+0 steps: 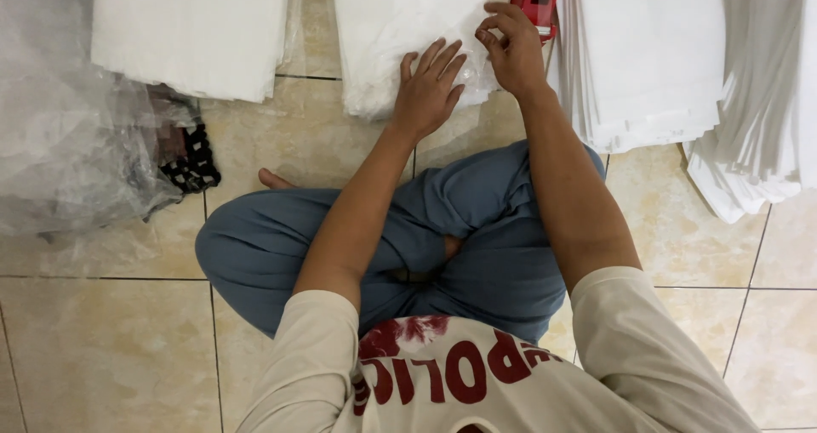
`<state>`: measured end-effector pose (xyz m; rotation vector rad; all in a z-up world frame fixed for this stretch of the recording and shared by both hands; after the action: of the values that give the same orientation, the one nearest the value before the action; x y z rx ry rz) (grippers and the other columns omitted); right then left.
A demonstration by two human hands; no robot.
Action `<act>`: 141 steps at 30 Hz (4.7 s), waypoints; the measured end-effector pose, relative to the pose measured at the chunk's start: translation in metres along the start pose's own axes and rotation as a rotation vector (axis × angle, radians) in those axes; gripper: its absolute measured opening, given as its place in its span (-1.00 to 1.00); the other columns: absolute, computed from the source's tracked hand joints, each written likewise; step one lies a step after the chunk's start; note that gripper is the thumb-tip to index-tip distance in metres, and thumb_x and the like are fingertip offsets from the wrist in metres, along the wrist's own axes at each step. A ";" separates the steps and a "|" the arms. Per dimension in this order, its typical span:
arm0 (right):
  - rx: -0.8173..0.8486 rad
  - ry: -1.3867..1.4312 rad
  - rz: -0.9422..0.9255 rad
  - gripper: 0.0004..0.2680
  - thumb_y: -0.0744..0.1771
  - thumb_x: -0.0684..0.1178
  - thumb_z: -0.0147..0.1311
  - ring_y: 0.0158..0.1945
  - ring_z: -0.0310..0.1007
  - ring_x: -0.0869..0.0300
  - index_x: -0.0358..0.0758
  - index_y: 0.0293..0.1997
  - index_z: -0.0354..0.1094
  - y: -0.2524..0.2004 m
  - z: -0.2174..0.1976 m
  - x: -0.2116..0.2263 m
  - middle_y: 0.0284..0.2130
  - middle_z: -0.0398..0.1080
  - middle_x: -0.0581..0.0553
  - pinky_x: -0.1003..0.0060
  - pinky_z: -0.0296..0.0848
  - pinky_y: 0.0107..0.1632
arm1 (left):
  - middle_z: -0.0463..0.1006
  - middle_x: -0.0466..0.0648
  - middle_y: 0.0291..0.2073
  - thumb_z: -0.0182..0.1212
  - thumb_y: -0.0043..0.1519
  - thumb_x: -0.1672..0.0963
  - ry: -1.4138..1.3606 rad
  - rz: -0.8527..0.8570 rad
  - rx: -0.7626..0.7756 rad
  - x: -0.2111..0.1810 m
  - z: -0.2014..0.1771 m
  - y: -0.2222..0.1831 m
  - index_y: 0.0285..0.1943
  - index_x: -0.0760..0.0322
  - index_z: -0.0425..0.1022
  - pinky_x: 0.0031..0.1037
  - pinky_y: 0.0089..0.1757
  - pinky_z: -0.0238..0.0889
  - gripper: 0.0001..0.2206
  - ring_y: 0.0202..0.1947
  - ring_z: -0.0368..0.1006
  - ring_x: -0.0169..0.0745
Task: Packing white plastic bags into clear plastic sleeves and sealing them.
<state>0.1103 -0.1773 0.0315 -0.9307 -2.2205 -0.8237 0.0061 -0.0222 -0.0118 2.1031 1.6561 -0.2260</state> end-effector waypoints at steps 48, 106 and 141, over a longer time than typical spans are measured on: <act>0.032 -0.123 0.277 -0.92 0.38 -0.07 0.13 -0.32 0.32 0.13 -0.22 -0.18 0.44 0.002 0.025 -0.041 -0.29 0.21 -0.06 0.18 0.35 -0.35 | 0.30 -0.12 -0.17 0.09 0.32 -0.01 0.033 -0.055 -0.049 0.019 0.011 0.048 -0.12 0.10 0.66 -0.18 -0.16 -0.01 -0.74 -0.09 0.15 -0.03; 0.370 -0.069 0.849 -0.40 0.30 0.23 0.16 0.13 0.36 -0.01 -0.24 0.42 -0.05 0.033 0.000 -0.008 0.09 0.35 -0.25 0.14 0.38 0.11 | 0.50 0.06 -0.08 0.02 0.35 0.15 -0.815 -0.189 -0.311 -0.019 -0.144 0.018 -0.01 0.36 0.46 -0.30 0.02 0.36 -0.83 -0.01 0.46 -0.05; -0.413 0.429 0.962 -0.68 0.36 0.06 0.05 -0.24 0.57 -0.12 -0.52 0.01 0.34 -0.022 -0.008 -0.140 -0.23 0.42 -0.41 0.01 0.67 -0.31 | 0.30 0.33 0.20 0.12 0.25 0.04 -0.351 -0.587 0.604 0.057 -0.170 -0.074 0.35 0.26 0.29 0.06 0.12 0.20 -0.52 0.21 0.30 0.41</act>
<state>0.1767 -0.2517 -0.0689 -1.6267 -1.0308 -0.8778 -0.0740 0.1163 0.0973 1.7155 2.1000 -1.3387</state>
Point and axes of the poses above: each hand's wrist, its own y-axis towards the middle knuckle, its own z-axis out of the palm, x = y × z, the point moved 2 cm from there along y, towards the middle knuckle
